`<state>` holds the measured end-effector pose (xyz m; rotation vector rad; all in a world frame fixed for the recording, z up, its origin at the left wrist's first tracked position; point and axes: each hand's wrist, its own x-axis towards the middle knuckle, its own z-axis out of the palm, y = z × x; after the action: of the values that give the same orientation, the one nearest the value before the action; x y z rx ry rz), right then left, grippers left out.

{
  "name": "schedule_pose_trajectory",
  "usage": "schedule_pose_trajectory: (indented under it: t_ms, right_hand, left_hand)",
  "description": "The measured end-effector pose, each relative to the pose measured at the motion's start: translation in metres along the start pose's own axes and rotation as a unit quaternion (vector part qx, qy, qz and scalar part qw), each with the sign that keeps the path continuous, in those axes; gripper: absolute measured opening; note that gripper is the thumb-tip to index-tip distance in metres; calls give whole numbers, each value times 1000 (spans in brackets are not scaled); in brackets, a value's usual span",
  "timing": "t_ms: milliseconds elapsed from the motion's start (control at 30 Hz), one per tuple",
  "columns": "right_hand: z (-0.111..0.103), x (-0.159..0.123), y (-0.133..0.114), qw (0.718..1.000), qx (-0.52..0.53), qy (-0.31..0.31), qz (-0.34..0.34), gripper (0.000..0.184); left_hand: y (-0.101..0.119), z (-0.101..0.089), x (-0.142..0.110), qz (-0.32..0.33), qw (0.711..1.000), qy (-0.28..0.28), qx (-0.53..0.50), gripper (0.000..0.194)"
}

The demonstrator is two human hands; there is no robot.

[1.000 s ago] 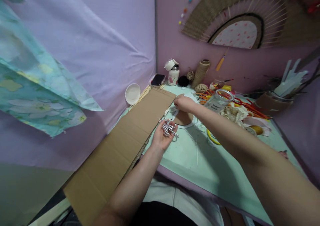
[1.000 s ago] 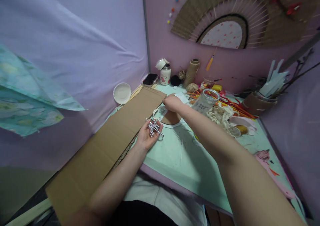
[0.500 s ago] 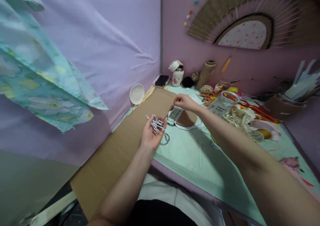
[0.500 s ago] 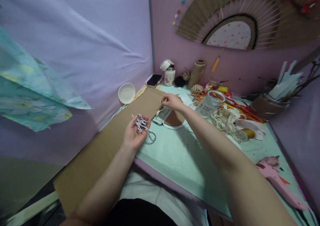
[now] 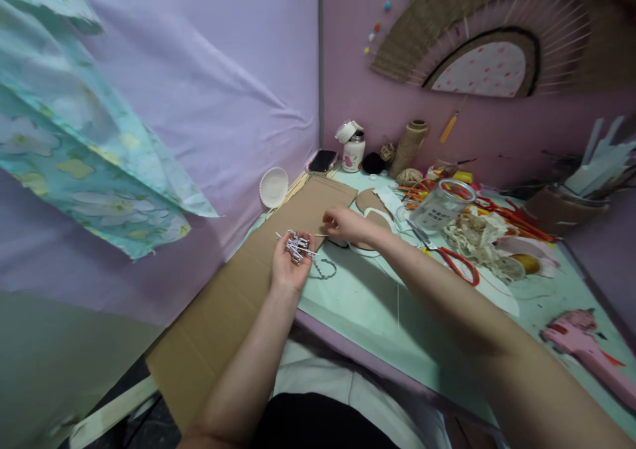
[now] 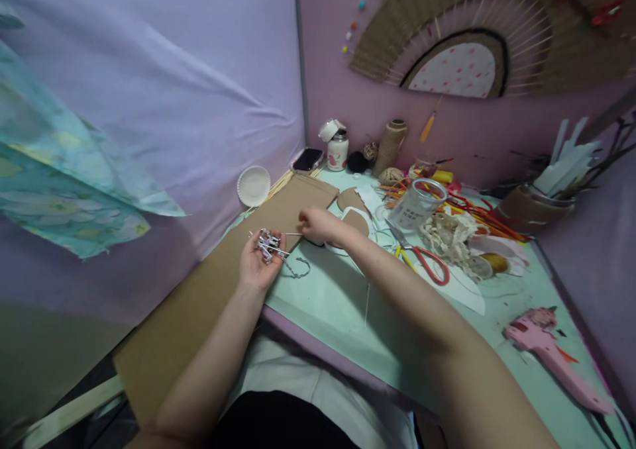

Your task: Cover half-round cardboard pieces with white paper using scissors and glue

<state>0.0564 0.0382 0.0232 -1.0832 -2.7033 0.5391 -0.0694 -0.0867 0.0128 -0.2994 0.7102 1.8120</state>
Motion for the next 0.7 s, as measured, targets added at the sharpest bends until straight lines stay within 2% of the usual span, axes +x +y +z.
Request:
schedule_pose_trajectory:
  t_ms: [100,267,400,533,600,667,700]
  right_hand:
    - [14,-6,-18,999,-33,-20,-24,24]
    - [24,-11,-25,997,-67,-27,10,20]
    - [7,-15,-39,999,-40,-4,27,21]
    - [-19,-28,-58,1000,16,-18,-10,16]
    - [-32,-42,-52,1000,27,-7,0,19]
    - [-41,-63,-34,997,-13,29,69,26]
    - [-42,-75,-23,991,-66,24,116,29]
  left_hand:
    - [4,-7,5,5,1000,3,1,16]
    - [4,-13,11,13,1000,2,0,13]
    - [-1,-12,7,7,1000,-19,12,17]
    - [-9,-6,3,-5,999,-31,35,24]
    - [-11,-2,3,-21,999,-10,37,22]
    - [-9,0,2,-32,999,15,34,21]
    - [-7,2,2,-31,999,25,33,21]
